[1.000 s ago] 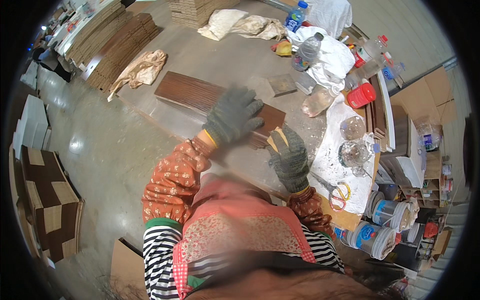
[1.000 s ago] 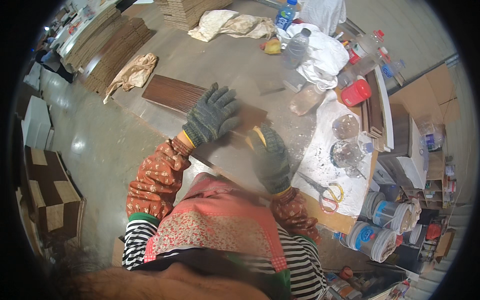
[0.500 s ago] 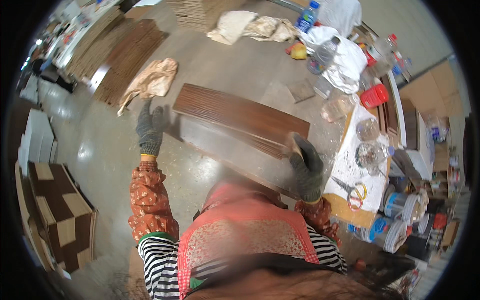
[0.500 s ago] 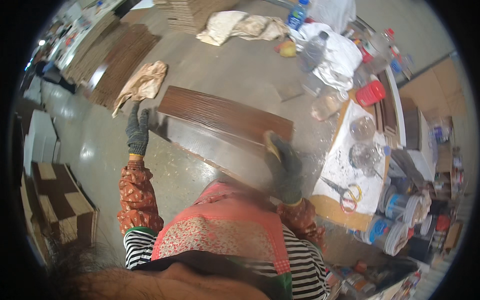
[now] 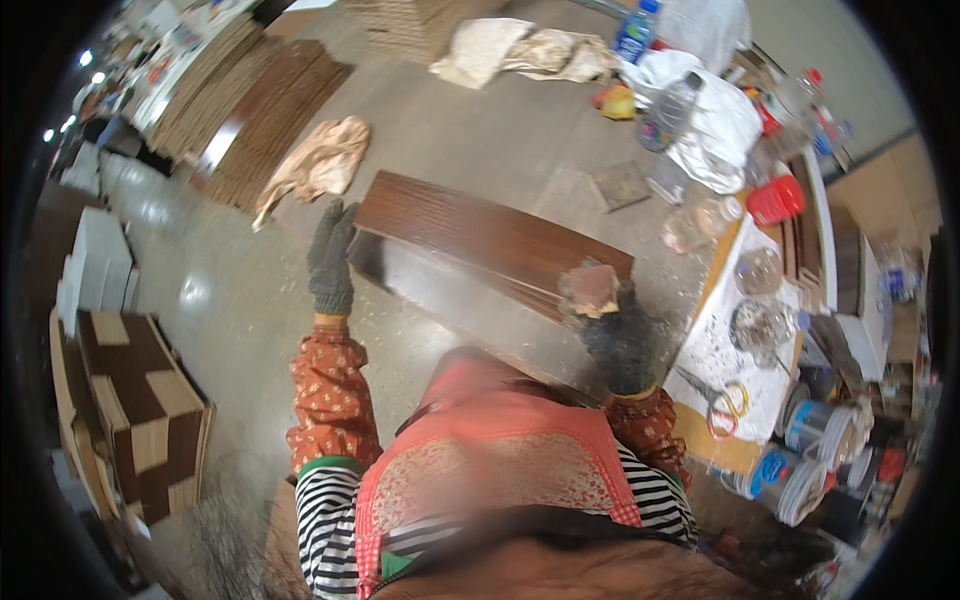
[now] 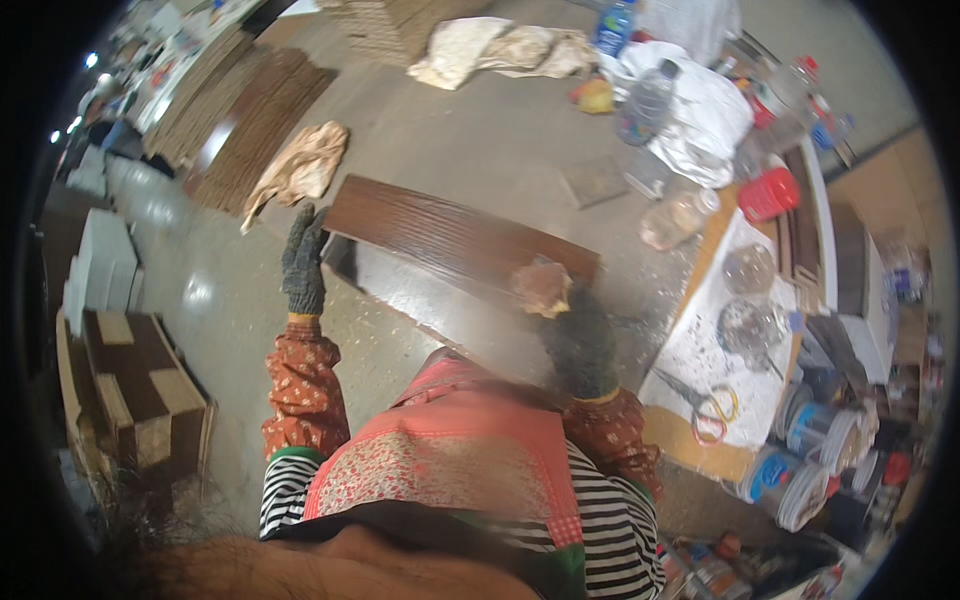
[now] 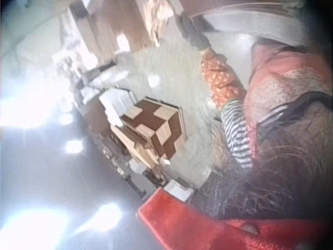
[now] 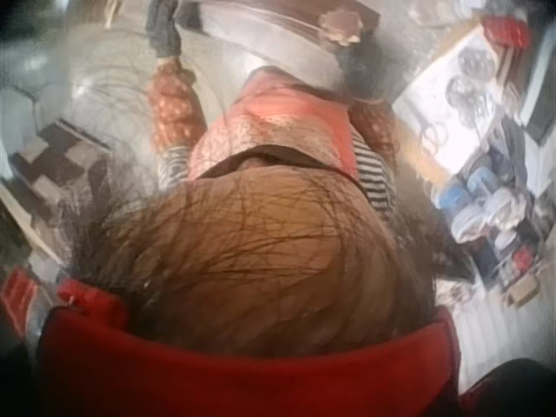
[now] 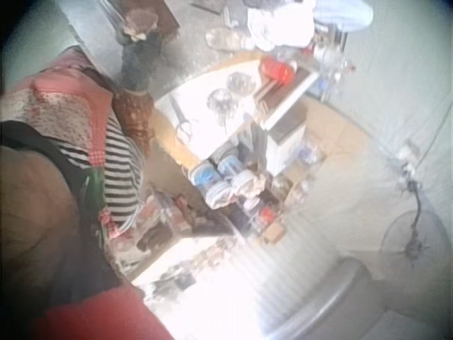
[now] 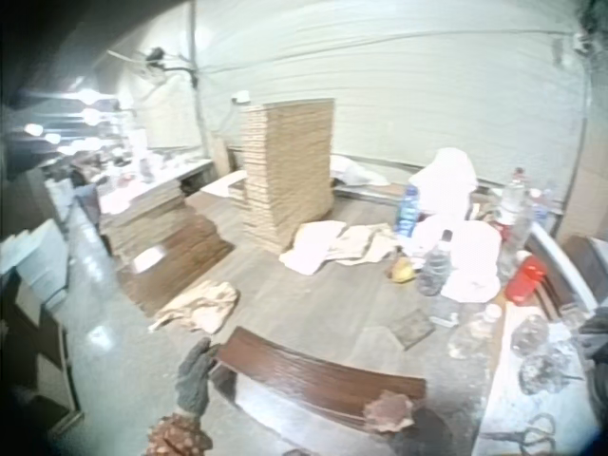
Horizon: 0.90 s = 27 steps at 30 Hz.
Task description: The person wipes and cleans several brown wooden panels on a workbench using a cloth. They handle the panels one at a time, turning them over to clean different sides and stacking them as they finish.
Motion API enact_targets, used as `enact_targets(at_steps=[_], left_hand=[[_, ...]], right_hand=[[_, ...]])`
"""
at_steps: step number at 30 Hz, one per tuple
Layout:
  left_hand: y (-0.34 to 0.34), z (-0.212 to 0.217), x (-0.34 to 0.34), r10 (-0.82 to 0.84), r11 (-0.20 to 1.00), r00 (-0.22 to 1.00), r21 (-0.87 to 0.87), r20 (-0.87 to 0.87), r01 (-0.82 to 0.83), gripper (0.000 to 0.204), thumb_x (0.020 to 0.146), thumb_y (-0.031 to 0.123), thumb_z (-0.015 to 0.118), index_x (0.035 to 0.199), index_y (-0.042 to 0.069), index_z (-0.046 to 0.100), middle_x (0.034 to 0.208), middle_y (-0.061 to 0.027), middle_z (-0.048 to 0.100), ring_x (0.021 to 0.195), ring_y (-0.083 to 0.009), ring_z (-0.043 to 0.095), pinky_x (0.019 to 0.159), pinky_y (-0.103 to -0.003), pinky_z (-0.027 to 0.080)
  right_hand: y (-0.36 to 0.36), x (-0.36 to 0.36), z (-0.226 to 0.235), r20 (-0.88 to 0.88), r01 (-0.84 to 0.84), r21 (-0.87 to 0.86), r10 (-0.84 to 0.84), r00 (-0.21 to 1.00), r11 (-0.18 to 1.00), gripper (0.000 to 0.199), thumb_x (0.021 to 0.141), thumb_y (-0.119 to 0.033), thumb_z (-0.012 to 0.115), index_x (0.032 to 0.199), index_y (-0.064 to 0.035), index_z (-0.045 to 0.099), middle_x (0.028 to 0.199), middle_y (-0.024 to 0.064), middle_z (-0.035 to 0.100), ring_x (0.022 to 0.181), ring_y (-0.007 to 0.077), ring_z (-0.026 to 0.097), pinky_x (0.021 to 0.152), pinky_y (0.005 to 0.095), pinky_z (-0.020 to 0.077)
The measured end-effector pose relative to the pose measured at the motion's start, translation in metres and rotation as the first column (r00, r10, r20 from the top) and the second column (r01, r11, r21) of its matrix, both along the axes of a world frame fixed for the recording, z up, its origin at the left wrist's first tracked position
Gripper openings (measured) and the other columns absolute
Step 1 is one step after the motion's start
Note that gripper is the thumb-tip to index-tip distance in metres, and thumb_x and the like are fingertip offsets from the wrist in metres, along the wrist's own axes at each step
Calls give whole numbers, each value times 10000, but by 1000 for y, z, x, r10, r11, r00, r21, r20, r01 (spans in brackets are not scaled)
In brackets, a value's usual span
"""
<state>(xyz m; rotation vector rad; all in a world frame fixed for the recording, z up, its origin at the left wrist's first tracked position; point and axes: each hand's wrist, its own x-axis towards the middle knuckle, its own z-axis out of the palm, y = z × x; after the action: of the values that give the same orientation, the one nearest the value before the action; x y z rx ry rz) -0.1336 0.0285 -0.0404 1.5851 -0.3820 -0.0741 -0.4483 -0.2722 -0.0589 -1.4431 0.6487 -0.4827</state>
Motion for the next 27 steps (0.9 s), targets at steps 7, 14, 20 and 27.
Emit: enact_targets(at_steps=[7, 14, 20, 27], left_hand=[[27, -22, 37, -17, 959, 981, -279, -193, -38, 468, 1046, 160, 551, 1444, -75, 480, 1338, -231, 642, 1220, -337, 646, 1094, -436, 496], [-5, 66, 75, -372, 905, 914, 280, 159, 320, 574, 906, 292, 754, 1393, 27, 604, 1322, -148, 664, 1261, -294, 611, 1119, -417, 456], [-76, 109, 51, -842, 538, 185, 770, 506, 342, 829, 745, 474, 834, 1437, 106, 564, 1349, -186, 595, 1264, -411, 555, 1125, -571, 397], [-77, 106, 38, -888, 443, 221, 879, 404, 176, 872, 714, 495, 854, 1425, 82, 564, 1322, -229, 595, 1271, -461, 535, 1113, -578, 386]], right_hand=[[9, -2, 51, 19, -62, -28, 63, 998, 998, 586, 1009, -396, 621, 1430, -5, 509, 1340, 184, 618, 1173, 320, 639, 984, 444, 540], [60, 10, 78, 179, 21, 10, -22, 984, 1000, 542, 1061, -378, 545, 1436, 13, 504, 1345, 171, 618, 1187, 290, 625, 1000, 442, 542], [126, 49, 93, 121, 98, -53, -91, 989, 994, 301, 1017, -208, 618, 1244, -10, 640, 1181, 124, 676, 1062, 266, 662, 932, 394, 562], [151, 0, 112, 14, 443, -262, -455, 890, 857, 378, 1026, -137, 575, 1384, -17, 596, 1318, 88, 632, 1143, 183, 622, 1018, 350, 505]])
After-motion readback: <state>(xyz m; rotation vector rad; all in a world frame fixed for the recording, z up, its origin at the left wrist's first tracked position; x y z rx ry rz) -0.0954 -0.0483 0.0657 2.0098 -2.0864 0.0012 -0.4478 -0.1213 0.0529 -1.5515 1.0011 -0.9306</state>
